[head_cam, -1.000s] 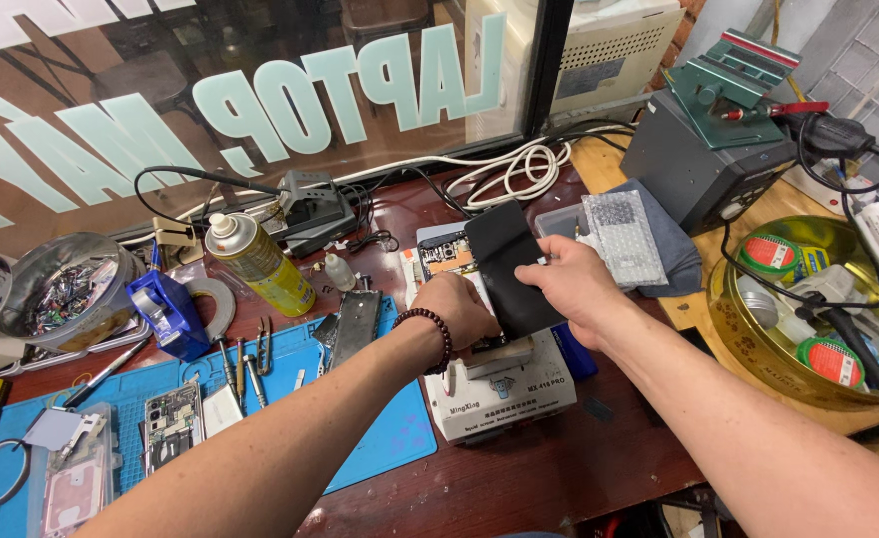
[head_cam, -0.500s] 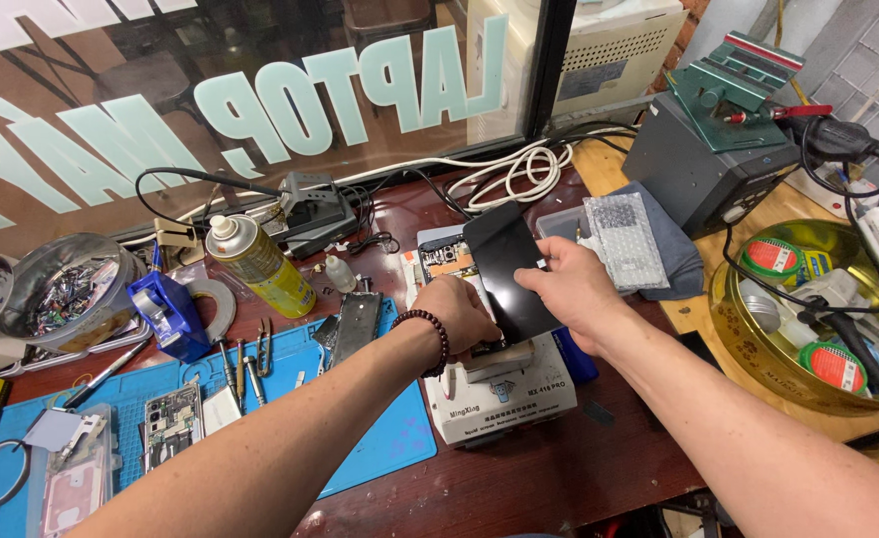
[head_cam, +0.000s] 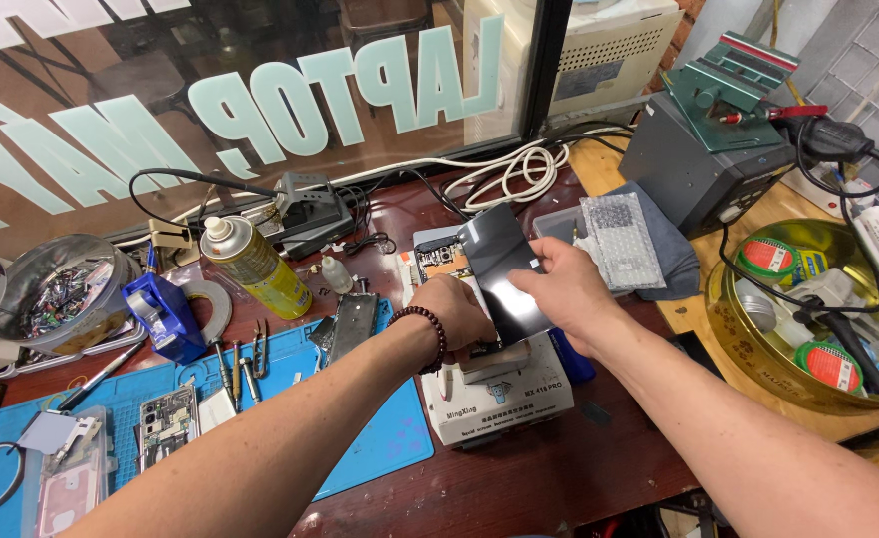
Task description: The person aligns and attaches a smartphone display assembly to the phone's internal frame, repeatedly adjusting the position and pressing the edges to seat the screen. The person handles the display, internal frame, and a bubble-wrap package, then continues to align and press the display into place.
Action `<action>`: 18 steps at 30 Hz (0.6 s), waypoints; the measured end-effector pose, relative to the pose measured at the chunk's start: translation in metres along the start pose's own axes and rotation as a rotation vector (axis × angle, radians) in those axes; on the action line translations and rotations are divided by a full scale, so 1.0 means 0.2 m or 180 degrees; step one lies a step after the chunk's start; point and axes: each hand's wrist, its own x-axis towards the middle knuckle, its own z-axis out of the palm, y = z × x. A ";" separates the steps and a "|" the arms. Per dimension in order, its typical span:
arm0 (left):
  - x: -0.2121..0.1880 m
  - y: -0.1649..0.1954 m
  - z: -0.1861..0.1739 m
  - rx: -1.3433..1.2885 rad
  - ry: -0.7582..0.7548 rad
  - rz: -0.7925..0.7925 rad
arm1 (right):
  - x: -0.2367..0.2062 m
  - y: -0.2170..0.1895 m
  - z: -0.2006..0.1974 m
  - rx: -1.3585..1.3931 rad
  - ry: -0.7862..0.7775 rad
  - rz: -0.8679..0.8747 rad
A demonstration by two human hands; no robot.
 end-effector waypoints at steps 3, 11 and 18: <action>0.02 -0.01 0.01 -0.0113 -0.0058 -0.0026 | 0.00 0.01 0.01 0.0047 0.0034 -0.0050; 0.02 -0.02 -0.02 -0.0188 -0.0212 -0.0055 | 0.00 0.04 0.01 0.0136 0.0069 -0.0154; 0.00 0.01 -0.01 0.0041 -0.0138 -0.0055 | 0.00 0.05 0.01 0.0301 0.0075 -0.0022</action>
